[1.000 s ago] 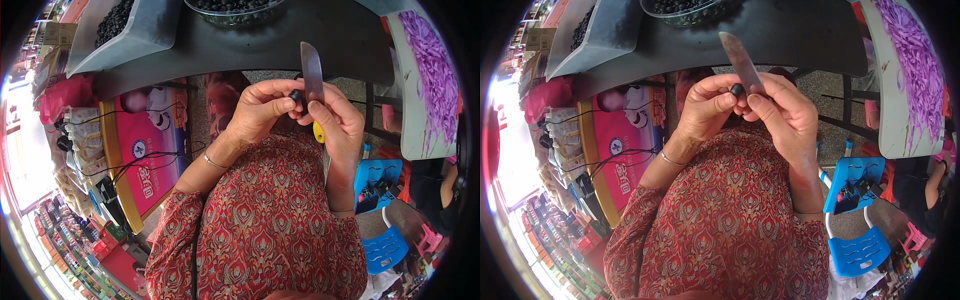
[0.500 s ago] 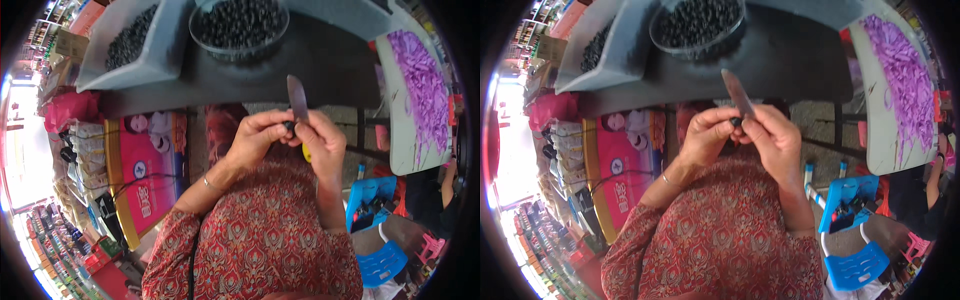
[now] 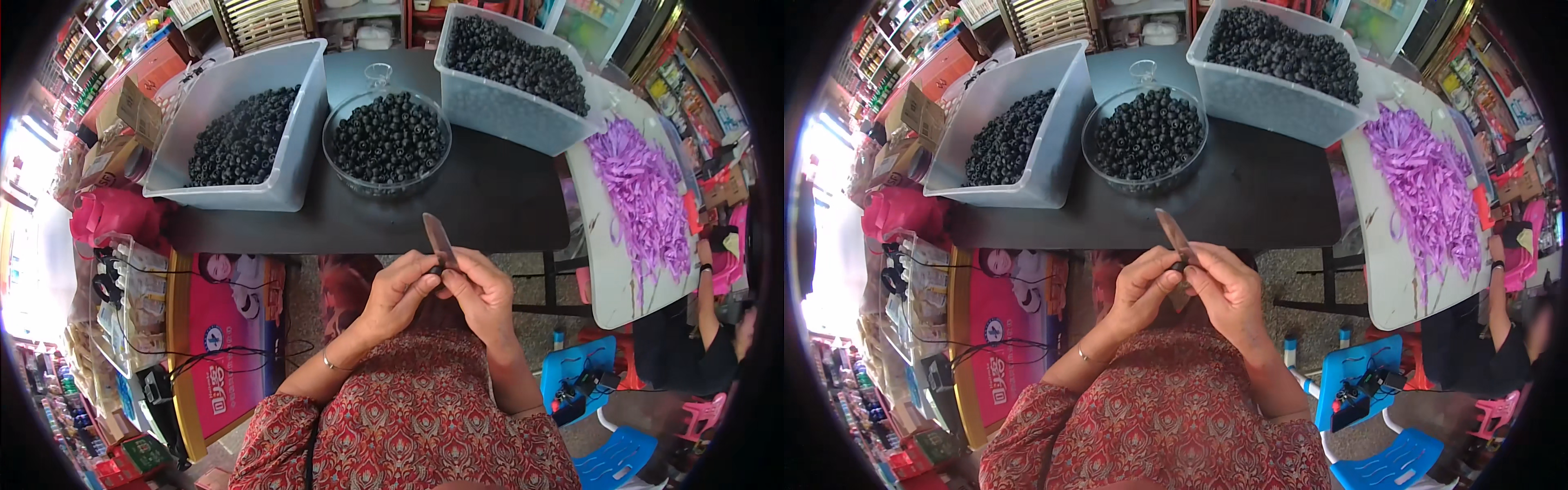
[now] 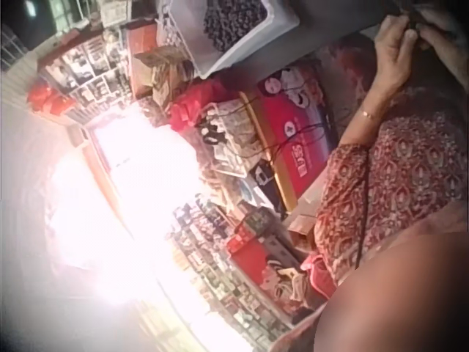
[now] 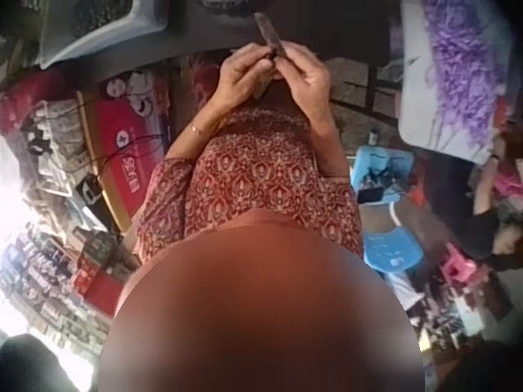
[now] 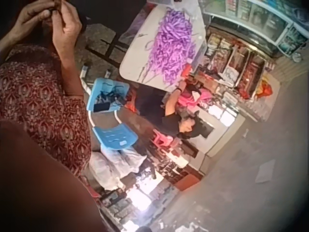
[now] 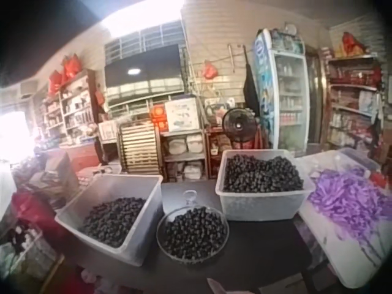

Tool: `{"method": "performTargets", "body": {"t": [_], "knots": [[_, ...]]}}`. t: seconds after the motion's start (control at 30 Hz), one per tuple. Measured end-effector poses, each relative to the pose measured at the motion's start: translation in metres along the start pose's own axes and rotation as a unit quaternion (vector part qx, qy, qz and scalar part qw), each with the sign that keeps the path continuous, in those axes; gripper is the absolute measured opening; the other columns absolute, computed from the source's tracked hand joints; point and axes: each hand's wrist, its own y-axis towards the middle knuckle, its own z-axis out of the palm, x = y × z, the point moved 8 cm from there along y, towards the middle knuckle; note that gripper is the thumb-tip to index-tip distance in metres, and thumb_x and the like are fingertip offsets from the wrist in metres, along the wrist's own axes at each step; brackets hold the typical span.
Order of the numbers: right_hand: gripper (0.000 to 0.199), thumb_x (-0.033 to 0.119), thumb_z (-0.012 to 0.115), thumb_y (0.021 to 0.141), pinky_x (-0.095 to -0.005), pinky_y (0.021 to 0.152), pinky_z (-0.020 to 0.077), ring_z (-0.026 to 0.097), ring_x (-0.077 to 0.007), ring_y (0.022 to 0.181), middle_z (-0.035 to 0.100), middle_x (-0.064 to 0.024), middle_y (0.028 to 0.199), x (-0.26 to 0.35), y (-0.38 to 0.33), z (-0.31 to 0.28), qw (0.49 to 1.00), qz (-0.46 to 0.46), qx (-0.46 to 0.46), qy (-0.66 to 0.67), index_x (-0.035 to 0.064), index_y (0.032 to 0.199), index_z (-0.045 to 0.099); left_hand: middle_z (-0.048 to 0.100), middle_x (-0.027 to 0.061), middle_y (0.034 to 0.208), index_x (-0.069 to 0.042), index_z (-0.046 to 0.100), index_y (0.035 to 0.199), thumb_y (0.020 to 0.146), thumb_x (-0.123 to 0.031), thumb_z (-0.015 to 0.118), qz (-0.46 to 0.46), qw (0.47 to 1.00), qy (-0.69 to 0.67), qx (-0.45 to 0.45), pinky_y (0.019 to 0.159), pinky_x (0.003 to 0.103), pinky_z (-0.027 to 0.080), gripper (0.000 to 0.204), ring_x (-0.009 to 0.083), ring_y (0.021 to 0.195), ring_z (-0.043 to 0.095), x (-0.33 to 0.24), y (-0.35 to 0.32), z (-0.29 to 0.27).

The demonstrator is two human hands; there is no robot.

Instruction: Trimming the ends of small black olives using a knife at a manual workstation.

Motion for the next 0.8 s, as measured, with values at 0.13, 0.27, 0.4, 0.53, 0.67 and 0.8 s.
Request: {"method": "performTargets", "body": {"t": [0.13,0.27,0.4,0.53,0.67,0.8], "knots": [[0.025,-0.004,0.058,0.086,-0.0244,0.072,0.0528,0.064,-0.0161,0.088,0.061,-0.0119,0.114,0.015,0.001,0.008,0.996,-0.027,-0.003,-0.081,-0.0039,0.110,0.062,0.055,0.0061,0.081,0.002,0.058,0.109,0.093,-0.012,0.053,-0.010,1.000,-0.002,-0.006,0.068,0.026,0.043,0.022,0.0154,0.074,0.053,0.002,-0.004,-0.005],[0.027,-0.004,0.059,0.084,-0.0268,0.079,0.0517,0.064,-0.0207,0.093,0.060,-0.0135,0.116,0.021,0.000,0.014,0.984,-0.087,0.008,-0.155,-0.0031,0.111,0.062,0.056,0.0015,0.088,0.003,0.060,0.109,0.095,-0.015,0.053,-0.096,0.986,-0.135,-0.018,0.067,0.023,0.042,0.024,0.0083,0.076,0.051,0.015,-0.012,-0.007],[0.029,-0.005,0.060,0.083,-0.0283,0.082,0.0509,0.064,-0.0233,0.096,0.062,-0.0139,0.112,0.015,-0.002,0.015,0.985,-0.085,0.015,-0.149,-0.0015,0.111,0.062,0.055,0.0009,0.086,0.002,0.060,0.109,0.096,-0.018,0.052,-0.094,0.989,-0.113,0.010,0.066,0.022,0.043,0.025,0.0071,0.074,0.050,0.018,-0.012,-0.006],[0.030,-0.006,0.060,0.082,-0.0287,0.081,0.0512,0.064,-0.0231,0.096,0.065,-0.0131,0.106,0.003,-0.007,0.014,0.989,-0.080,-0.002,-0.124,-0.0009,0.111,0.062,0.053,0.0004,0.080,0.002,0.060,0.108,0.096,-0.019,0.052,-0.094,0.994,-0.047,0.028,0.063,0.022,0.043,0.026,0.0071,0.071,0.049,0.020,-0.009,-0.003],[0.030,-0.007,0.061,0.081,-0.0290,0.080,0.0516,0.065,-0.0235,0.094,0.065,-0.0133,0.106,0.004,-0.007,0.013,0.986,-0.094,-0.006,-0.135,-0.0010,0.110,0.062,0.053,0.0000,0.077,0.003,0.060,0.105,0.097,-0.019,0.051,-0.153,0.983,-0.096,0.013,0.062,0.023,0.043,0.025,0.0066,0.070,0.048,0.029,-0.015,-0.001],[0.030,-0.007,0.063,0.079,-0.0295,0.077,0.0521,0.065,-0.0241,0.090,0.065,-0.0136,0.105,0.008,-0.012,0.014,0.976,-0.131,0.012,-0.172,-0.0011,0.109,0.063,0.054,-0.0003,0.073,0.002,0.060,0.094,0.097,-0.021,0.050,-0.180,0.976,-0.105,0.059,0.059,0.022,0.042,0.025,0.0065,0.066,0.048,0.034,-0.022,0.006]]}}
